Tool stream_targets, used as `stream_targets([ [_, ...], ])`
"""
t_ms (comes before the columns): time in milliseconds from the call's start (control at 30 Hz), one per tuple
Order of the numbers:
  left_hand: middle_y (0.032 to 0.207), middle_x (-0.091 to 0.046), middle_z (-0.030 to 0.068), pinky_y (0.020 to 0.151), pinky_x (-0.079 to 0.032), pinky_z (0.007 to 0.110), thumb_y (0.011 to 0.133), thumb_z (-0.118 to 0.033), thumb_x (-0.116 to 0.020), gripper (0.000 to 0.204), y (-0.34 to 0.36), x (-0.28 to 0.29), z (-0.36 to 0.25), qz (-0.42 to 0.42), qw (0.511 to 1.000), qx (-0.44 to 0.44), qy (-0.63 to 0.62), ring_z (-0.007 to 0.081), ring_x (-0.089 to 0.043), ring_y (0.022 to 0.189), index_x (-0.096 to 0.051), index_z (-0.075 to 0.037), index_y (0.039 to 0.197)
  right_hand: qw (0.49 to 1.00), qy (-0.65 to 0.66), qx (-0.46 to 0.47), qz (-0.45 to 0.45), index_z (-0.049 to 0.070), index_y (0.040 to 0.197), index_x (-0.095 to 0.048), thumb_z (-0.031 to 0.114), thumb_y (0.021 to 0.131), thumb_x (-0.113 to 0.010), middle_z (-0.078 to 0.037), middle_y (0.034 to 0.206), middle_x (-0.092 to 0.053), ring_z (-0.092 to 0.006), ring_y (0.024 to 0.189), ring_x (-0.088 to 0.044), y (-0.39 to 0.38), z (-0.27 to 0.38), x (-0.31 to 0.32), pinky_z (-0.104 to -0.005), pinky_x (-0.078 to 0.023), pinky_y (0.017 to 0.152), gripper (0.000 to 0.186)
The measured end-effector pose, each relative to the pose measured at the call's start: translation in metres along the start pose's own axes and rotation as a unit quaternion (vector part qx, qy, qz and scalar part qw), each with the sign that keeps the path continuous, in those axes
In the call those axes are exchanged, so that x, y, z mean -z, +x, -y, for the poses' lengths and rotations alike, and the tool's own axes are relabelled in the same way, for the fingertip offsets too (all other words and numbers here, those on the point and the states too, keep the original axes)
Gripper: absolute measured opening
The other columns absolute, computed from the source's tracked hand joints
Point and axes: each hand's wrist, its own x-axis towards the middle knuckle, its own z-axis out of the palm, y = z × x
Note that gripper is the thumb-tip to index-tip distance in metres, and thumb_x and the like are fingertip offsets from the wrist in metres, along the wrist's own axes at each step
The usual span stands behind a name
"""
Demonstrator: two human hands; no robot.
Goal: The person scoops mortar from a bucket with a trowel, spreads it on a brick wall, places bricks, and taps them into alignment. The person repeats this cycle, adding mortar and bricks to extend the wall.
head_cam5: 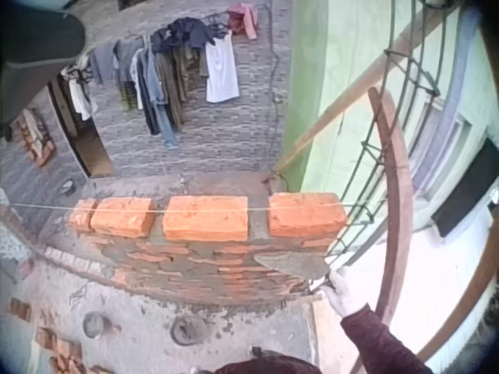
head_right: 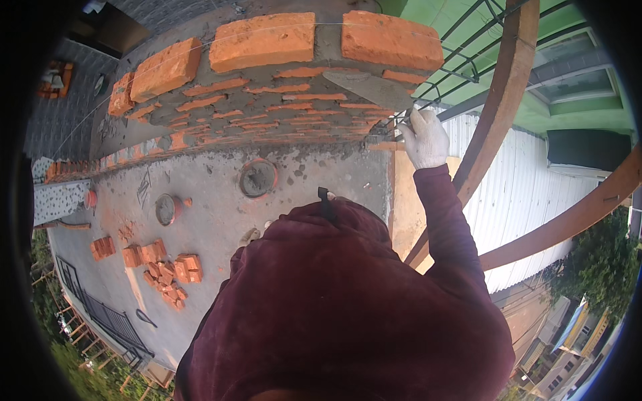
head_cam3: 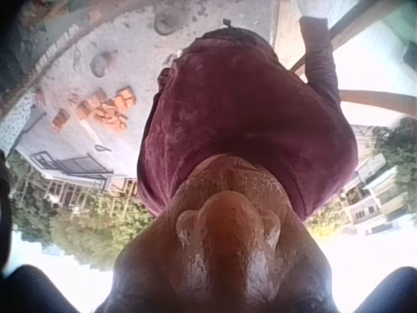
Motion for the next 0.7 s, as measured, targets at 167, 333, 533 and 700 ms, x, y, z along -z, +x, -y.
stream_targets([
  [167,0.130,-0.070,0.0173,0.104,-0.050,0.037,0.096,-0.036,-0.074,0.060,0.004,0.006,0.001,-0.020,0.997,-0.005,0.072,0.0247,-0.067,0.118,-0.060,0.003,0.140,0.993,-0.047,0.001,0.112,0.007,0.102,-0.066,0.020,0.082,-0.077,-0.011,0.095,-0.064,-0.0331,0.091,-0.066,-0.024,0.001,-0.009,-0.0444,-0.053,0.074,0.026],
  [333,0.128,-0.071,0.0168,0.103,-0.050,0.037,0.095,-0.037,-0.075,0.059,0.015,0.001,0.042,-0.019,1.000,0.003,0.017,0.0241,-0.067,0.117,-0.062,0.001,0.138,0.988,-0.050,-0.036,0.139,0.009,0.109,-0.068,0.023,0.083,-0.077,-0.011,0.099,-0.065,-0.0335,0.094,-0.066,-0.038,-0.031,-0.052,-0.0451,-0.054,0.079,0.031],
  [533,0.128,-0.071,0.0149,0.102,-0.051,0.036,0.096,-0.031,-0.076,0.054,0.001,0.007,0.052,-0.017,0.999,-0.002,0.040,0.0226,-0.068,0.114,-0.062,-0.001,0.139,0.985,-0.011,-0.102,0.138,0.012,0.120,-0.072,0.040,0.088,-0.070,-0.012,0.104,-0.071,-0.0335,0.098,-0.069,-0.004,-0.085,-0.088,-0.0472,-0.054,0.086,0.042],
  [700,0.128,-0.071,0.0130,0.102,-0.051,0.036,0.095,-0.031,-0.079,0.058,-0.029,0.038,0.025,-0.037,0.998,-0.024,0.047,0.0208,-0.067,0.115,-0.061,-0.002,0.141,0.976,0.005,-0.178,0.124,0.012,0.104,-0.077,0.040,0.082,-0.076,-0.012,0.091,-0.071,-0.0337,0.090,-0.069,-0.001,-0.101,-0.074,-0.0462,-0.054,0.081,0.036],
])
